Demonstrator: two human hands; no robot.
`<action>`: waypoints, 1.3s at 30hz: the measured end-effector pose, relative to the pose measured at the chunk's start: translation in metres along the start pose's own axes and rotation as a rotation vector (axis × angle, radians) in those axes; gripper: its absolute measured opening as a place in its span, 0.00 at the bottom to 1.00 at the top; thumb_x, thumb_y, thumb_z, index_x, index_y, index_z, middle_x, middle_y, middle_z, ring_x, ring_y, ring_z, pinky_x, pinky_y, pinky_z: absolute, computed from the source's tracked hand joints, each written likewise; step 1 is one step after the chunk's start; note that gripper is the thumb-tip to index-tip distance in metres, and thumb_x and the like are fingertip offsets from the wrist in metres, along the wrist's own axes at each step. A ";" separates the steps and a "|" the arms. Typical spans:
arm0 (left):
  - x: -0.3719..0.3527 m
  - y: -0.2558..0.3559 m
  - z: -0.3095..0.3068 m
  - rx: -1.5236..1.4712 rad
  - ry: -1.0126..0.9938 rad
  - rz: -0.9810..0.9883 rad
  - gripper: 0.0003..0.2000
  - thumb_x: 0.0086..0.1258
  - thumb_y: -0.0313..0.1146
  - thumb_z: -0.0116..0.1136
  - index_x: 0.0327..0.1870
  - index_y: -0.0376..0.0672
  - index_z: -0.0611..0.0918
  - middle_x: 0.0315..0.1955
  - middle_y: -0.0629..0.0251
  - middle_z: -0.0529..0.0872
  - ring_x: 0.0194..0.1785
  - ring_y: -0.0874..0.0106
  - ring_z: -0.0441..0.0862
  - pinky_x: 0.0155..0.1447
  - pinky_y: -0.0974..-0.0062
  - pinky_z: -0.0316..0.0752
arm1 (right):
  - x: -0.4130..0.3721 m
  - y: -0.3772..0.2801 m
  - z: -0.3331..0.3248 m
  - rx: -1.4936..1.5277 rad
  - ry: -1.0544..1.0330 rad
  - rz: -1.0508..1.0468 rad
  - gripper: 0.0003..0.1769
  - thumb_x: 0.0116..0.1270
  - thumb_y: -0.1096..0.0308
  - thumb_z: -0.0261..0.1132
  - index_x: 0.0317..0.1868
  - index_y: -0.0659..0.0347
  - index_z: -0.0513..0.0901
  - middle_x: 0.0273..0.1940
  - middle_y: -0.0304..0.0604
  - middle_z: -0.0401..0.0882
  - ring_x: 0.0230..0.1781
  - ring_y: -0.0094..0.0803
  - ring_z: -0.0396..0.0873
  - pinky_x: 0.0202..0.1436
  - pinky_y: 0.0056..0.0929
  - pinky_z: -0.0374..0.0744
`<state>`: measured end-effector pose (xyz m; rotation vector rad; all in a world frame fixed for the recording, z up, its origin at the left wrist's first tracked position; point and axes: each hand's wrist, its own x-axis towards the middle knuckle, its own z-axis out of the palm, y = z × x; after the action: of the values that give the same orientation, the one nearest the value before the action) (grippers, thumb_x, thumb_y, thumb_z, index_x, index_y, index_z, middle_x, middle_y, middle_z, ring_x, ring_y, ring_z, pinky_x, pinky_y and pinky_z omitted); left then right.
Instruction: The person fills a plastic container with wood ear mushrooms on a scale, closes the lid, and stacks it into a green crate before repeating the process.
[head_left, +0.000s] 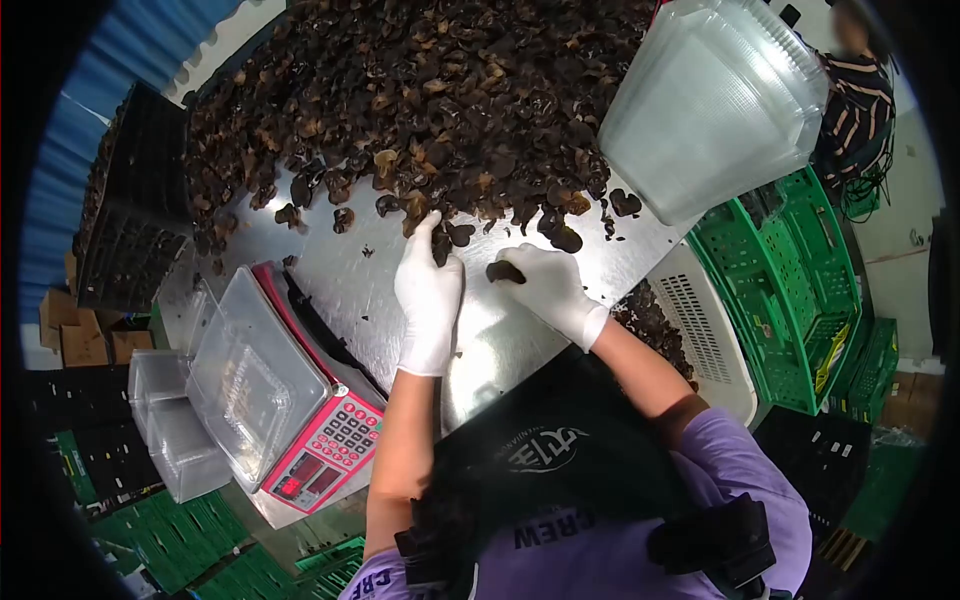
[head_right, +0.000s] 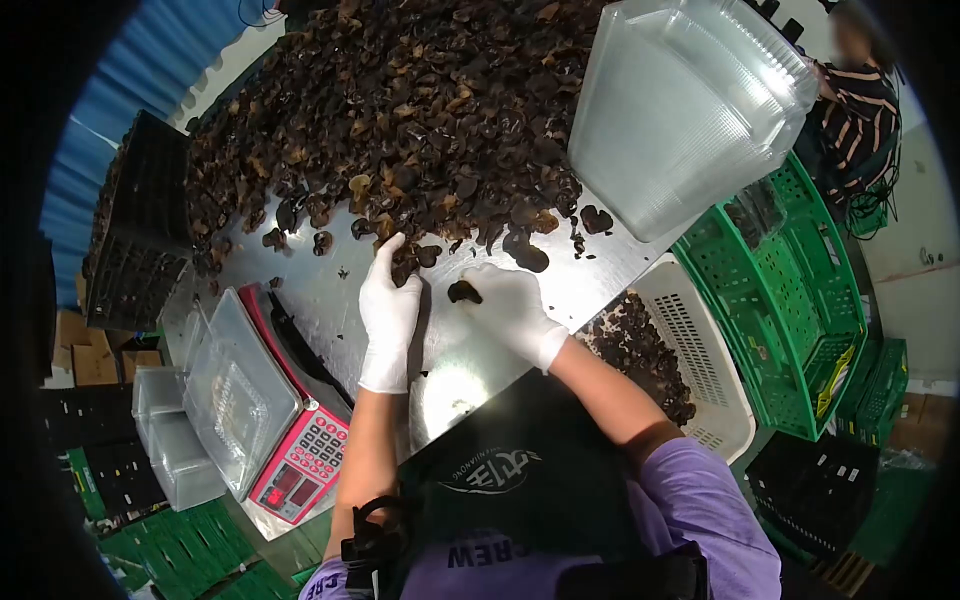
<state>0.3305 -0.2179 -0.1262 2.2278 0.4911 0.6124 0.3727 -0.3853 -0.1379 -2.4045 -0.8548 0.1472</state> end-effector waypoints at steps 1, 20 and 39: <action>0.003 0.002 0.003 0.141 0.016 0.143 0.16 0.58 0.26 0.60 0.48 0.47 0.81 0.36 0.57 0.82 0.37 0.62 0.83 0.43 0.67 0.77 | -0.006 0.005 -0.008 0.153 0.027 0.018 0.16 0.58 0.58 0.70 0.44 0.57 0.83 0.38 0.49 0.83 0.38 0.44 0.83 0.42 0.36 0.79; -0.077 0.012 -0.218 -0.116 0.584 -0.142 0.06 0.62 0.21 0.65 0.37 0.40 0.79 0.37 0.67 0.79 0.43 0.75 0.77 0.51 0.76 0.73 | 0.024 -0.156 -0.019 1.342 -0.569 0.009 0.18 0.67 0.67 0.63 0.56 0.63 0.77 0.34 0.33 0.78 0.31 0.14 0.73 0.33 0.18 0.71; -0.083 0.008 -0.214 0.485 0.361 0.122 0.22 0.59 0.24 0.63 0.57 0.39 0.78 0.60 0.53 0.76 0.64 0.55 0.72 0.70 0.59 0.65 | 0.057 -0.056 0.047 -0.262 0.240 -0.244 0.22 0.61 0.66 0.61 0.57 0.60 0.76 0.56 0.46 0.76 0.62 0.40 0.72 0.62 0.39 0.69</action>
<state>0.1435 -0.1441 -0.0152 2.6257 0.7534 1.0627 0.3741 -0.2928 -0.1409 -2.4615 -1.0978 -0.3623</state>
